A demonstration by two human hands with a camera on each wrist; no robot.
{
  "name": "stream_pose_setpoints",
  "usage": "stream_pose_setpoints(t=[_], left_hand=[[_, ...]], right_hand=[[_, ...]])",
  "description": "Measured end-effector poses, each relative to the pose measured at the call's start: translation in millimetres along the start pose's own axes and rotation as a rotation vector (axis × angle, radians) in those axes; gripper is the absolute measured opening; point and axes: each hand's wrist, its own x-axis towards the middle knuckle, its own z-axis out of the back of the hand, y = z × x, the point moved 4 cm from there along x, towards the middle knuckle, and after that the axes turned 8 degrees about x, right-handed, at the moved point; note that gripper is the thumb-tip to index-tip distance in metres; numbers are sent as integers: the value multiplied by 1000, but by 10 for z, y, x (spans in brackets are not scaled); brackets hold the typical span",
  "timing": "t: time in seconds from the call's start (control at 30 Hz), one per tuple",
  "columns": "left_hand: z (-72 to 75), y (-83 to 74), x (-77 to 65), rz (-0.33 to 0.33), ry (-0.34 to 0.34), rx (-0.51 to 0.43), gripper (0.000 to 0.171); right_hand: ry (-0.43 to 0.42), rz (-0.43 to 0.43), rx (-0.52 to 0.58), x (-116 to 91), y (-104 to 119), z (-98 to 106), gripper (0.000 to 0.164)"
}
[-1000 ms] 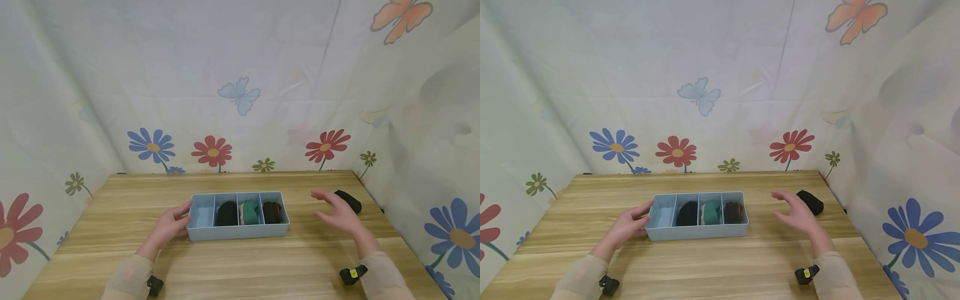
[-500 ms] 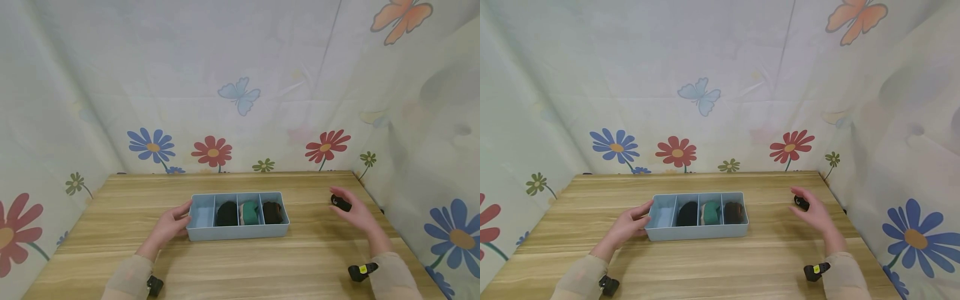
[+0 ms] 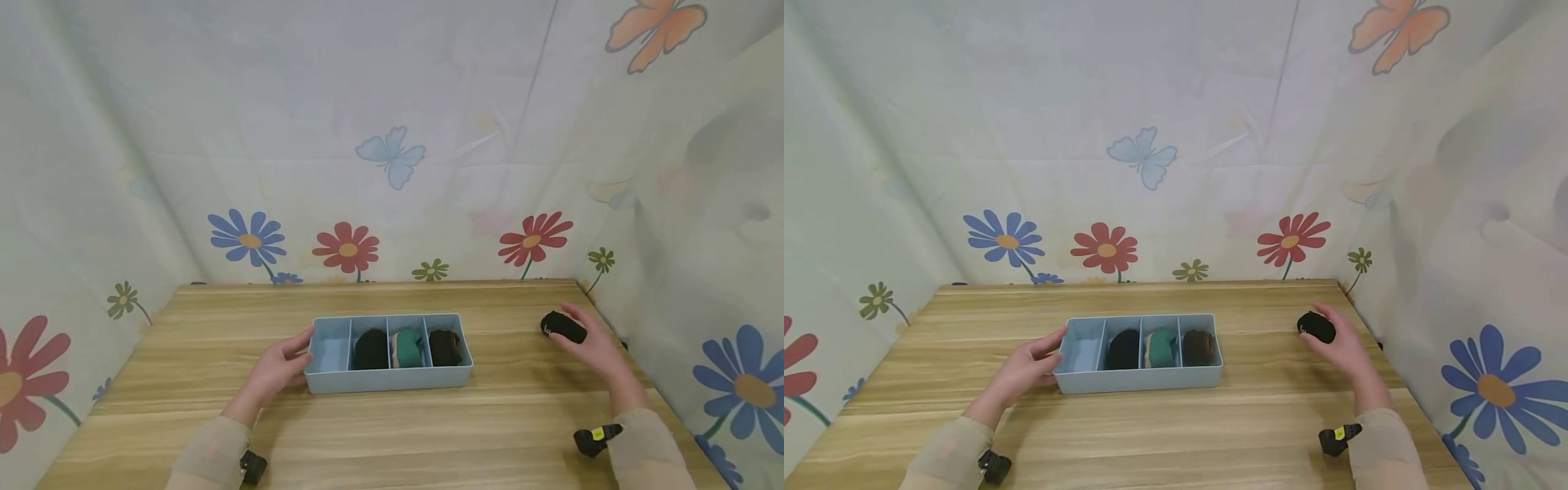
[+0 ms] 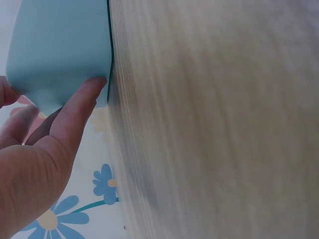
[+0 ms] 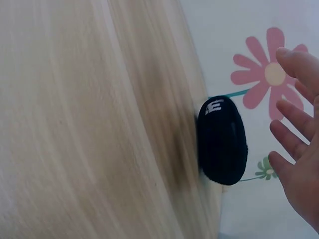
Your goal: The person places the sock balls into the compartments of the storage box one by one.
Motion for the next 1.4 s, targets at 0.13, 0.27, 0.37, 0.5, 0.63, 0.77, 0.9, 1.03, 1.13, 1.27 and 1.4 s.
stream_pose_setpoints(t=[0.13,0.27,0.37,0.5,0.63,0.77,0.9,1.03,1.13,1.27,1.4], left_hand=[[0,31,20,-2,-3,-3,59],[-2,24,14,-9,1,-6,59],[0,15,11,-8,0,-3,58],[2,24,19,5,-5,-1,58],[3,22,21,1,-4,4,58],[0,15,15,-4,1,4,59],[-3,15,10,4,3,-1,59],[-4,5,3,-1,7,-1,59],[-4,-4,-5,-2,7,-4,59],[-2,-11,-3,2,7,-16,59],[-3,-8,2,3,7,-18,59]], right_hand=[[-40,-7,-45,13,-71,14,74],[-63,-19,-77,31,-138,23,78],[-67,-28,-90,53,-196,19,80],[-73,-34,-116,79,-287,8,83],[-72,-32,-143,99,-352,-15,84],[-62,-28,-170,110,-390,-42,84],[-50,-44,-174,110,-438,-59,84],[-32,-61,-179,109,-492,-80,86],[-17,-78,-185,110,-529,-96,86],[-4,-104,-194,112,-567,-109,84],[15,-137,-201,112,-599,-124,82]])
